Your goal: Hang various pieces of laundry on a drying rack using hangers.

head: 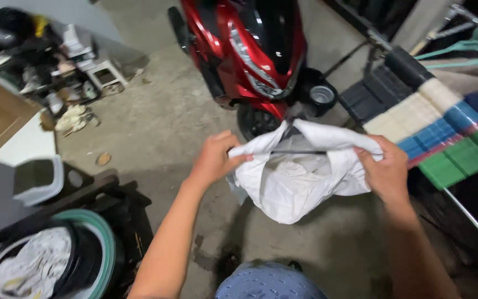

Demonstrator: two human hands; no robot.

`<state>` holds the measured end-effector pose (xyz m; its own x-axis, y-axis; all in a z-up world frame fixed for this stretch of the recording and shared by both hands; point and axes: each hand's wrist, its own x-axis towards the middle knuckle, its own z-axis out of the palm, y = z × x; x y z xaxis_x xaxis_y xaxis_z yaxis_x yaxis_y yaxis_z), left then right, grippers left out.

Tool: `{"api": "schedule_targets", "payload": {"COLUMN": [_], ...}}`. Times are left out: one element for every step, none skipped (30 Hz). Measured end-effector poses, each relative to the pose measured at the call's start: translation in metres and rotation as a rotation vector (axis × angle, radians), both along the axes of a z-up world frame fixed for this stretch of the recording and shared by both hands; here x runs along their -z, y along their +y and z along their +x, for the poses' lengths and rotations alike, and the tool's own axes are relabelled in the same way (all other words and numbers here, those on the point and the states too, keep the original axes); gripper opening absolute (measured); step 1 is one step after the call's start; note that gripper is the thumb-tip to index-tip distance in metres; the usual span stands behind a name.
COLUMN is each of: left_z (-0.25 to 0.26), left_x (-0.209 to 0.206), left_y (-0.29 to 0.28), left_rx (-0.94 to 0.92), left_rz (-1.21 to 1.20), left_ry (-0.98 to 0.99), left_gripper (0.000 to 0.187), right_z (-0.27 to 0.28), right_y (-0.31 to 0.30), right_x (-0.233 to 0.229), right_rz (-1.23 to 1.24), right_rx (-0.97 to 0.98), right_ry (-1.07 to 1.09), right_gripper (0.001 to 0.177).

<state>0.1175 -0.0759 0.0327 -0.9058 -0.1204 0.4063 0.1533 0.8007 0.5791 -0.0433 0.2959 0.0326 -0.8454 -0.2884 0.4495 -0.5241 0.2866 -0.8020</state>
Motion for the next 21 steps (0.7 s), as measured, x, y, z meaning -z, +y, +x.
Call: {"api": "schedule_targets", "payload": {"left_z": [0.0, -0.001, -0.001, -0.004, -0.008, -0.012, -0.02, -0.028, -0.036, -0.041, -0.047, -0.052, -0.058, -0.063, -0.068, -0.073, -0.078, -0.082, -0.088, -0.094, -0.1], "left_x": [-0.012, -0.024, -0.037, -0.047, -0.057, -0.066, -0.063, -0.06, -0.057, -0.057, -0.057, -0.058, -0.058, -0.058, -0.057, -0.06, -0.063, -0.066, -0.068, -0.071, -0.073], "left_y": [0.01, 0.02, 0.029, 0.038, 0.047, 0.057, 0.064, 0.073, 0.082, 0.094, 0.105, 0.118, 0.13, 0.144, 0.158, 0.17, 0.182, 0.195, 0.205, 0.216, 0.228], "left_rx": [0.025, 0.068, 0.113, 0.141, 0.238, 0.334, 0.366, 0.445, 0.527, 0.562, 0.628, 0.694, 0.735, 0.777, 0.819, 0.861, 0.887, 0.912, 0.95, 0.977, 0.999], "left_rz": [0.001, 0.027, 0.051, 0.048, 0.139, 0.229, 0.224, 0.199, 0.173, 0.169, 0.127, 0.087, 0.085, 0.075, 0.071, 0.072, 0.074, 0.076, 0.077, 0.122, 0.166], "left_ry": [-0.002, -0.071, -0.14, -0.143, -0.212, -0.283, -0.291, -0.336, -0.383, -0.391, -0.336, -0.28, -0.285, -0.209, -0.134, -0.14, -0.119, -0.098, -0.101, -0.105, -0.11], "left_gripper": [0.038, 0.038, 0.037, 0.037, 0.041, 0.048, 0.048, 0.045, 0.042, 0.042, 0.032, 0.024, 0.024, 0.024, 0.024, 0.024, 0.026, 0.028, 0.028, 0.028, 0.029], "right_z": [0.004, 0.007, 0.012, 0.018, 0.024, 0.029, 0.033, 0.037, 0.043, 0.05, 0.058, 0.066, 0.077, 0.087, 0.098, 0.108, 0.118, 0.13, 0.14, 0.151, 0.16], "right_y": [0.01, 0.02, 0.029, 0.039, 0.051, 0.062, 0.074, 0.086, 0.099, 0.113, 0.128, 0.142, 0.152, 0.163, 0.174, 0.19, 0.206, 0.222, 0.235, 0.248, 0.262], "right_x": [0.004, 0.007, 0.011, 0.013, 0.016, 0.02, 0.024, 0.027, 0.031, 0.031, 0.03, 0.029, 0.026, 0.024, 0.021, 0.025, 0.029, 0.033, 0.032, 0.031, 0.031], "right_rz": [0.001, 0.03, 0.058, 0.056, 0.045, 0.032, 0.028, 0.034, 0.041, 0.039, 0.047, 0.055, 0.054, -0.035, -0.124, -0.124, -0.264, -0.405, -0.408, -0.621, -0.836], "right_rx": [0.025, 0.003, -0.016, 0.012, 0.01, 0.008, 0.04, 0.112, 0.187, 0.222, 0.29, 0.357, 0.398, 0.396, 0.395, 0.437, 0.394, 0.349, 0.386, 0.338, 0.279], "right_ry": [-0.002, -0.023, -0.044, -0.047, -0.085, -0.122, -0.126, -0.139, -0.153, -0.159, -0.14, -0.122, -0.127, -0.14, -0.15, -0.152, -0.189, -0.219, -0.213, -0.282, -0.343], "right_gripper": [0.018, 0.019, 0.02, 0.02, 0.02, 0.021, 0.021, 0.021, 0.021, 0.021, 0.024, 0.026, 0.026, 0.034, 0.042, 0.042, 0.049, 0.057, 0.057, 0.06, 0.064]}}
